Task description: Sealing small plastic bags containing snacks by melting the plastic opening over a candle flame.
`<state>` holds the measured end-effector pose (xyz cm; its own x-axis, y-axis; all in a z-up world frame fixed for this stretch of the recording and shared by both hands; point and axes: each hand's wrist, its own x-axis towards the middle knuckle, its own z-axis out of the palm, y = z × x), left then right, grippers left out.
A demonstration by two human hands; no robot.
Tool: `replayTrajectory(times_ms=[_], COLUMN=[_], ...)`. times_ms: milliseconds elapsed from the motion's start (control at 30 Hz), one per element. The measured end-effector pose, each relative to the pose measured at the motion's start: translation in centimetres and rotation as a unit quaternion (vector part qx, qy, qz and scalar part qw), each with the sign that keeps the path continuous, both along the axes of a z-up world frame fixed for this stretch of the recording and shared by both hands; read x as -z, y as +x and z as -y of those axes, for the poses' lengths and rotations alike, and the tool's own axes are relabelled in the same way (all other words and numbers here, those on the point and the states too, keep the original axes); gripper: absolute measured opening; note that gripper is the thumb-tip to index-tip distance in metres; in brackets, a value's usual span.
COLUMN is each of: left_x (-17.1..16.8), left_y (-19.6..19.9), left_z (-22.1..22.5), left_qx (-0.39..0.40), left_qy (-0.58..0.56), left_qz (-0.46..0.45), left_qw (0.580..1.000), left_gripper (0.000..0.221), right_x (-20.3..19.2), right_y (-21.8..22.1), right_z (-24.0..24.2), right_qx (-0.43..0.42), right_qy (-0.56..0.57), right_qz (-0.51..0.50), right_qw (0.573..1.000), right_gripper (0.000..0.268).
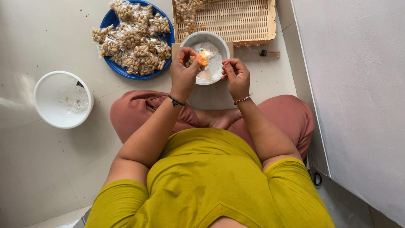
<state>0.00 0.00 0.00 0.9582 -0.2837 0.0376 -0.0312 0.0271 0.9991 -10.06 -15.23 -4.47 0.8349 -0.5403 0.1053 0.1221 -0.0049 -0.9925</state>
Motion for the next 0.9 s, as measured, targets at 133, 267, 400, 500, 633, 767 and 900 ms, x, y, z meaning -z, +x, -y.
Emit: replayTrajectory(times_ms=[133, 267, 400, 500, 633, 767, 900], left_x=[-1.3, -2.2, -2.3, -1.9, -2.5, -1.3, -0.7], left_y=[0.2, 0.7, 0.9, 1.4, -0.3, -0.5, -0.4], left_z=[-0.1, -0.5, -0.8, -1.3, -0.3, 0.2, 0.2], left_qx=[-0.012, -0.010, -0.013, -0.010, -0.008, 0.009, 0.016], left_qy=[-0.012, -0.019, -0.027, -0.032, -0.030, -0.019, -0.006], left_qz=[0.006, 0.021, 0.023, 0.020, 0.014, -0.005, -0.018], left_qw=[1.000, 1.000, 0.999, 0.999, 0.999, 1.000, 1.000], left_gripper=[0.013, 0.013, 0.013, 0.013, 0.014, 0.014, 0.014], right_x=[0.2, 0.2, 0.2, 0.3, 0.0, 0.2, 0.4], right_y=[0.0, 0.0, 0.0, 0.1, 0.0, 0.0, 0.0], right_z=[0.2, 0.2, 0.2, 0.2, 0.0, 0.1, 0.3], right_qx=[-0.001, -0.003, 0.000, -0.002, -0.003, 0.000, 0.001], right_qy=[-0.007, -0.003, 0.000, -0.004, 0.003, -0.002, -0.010], right_qz=[-0.001, -0.006, -0.008, -0.009, -0.008, -0.002, 0.002], right_qw=[1.000, 1.000, 1.000, 1.000, 1.000, 1.000, 1.000], right_gripper=[0.017, 0.017, 0.016, 0.016, 0.017, 0.016, 0.016])
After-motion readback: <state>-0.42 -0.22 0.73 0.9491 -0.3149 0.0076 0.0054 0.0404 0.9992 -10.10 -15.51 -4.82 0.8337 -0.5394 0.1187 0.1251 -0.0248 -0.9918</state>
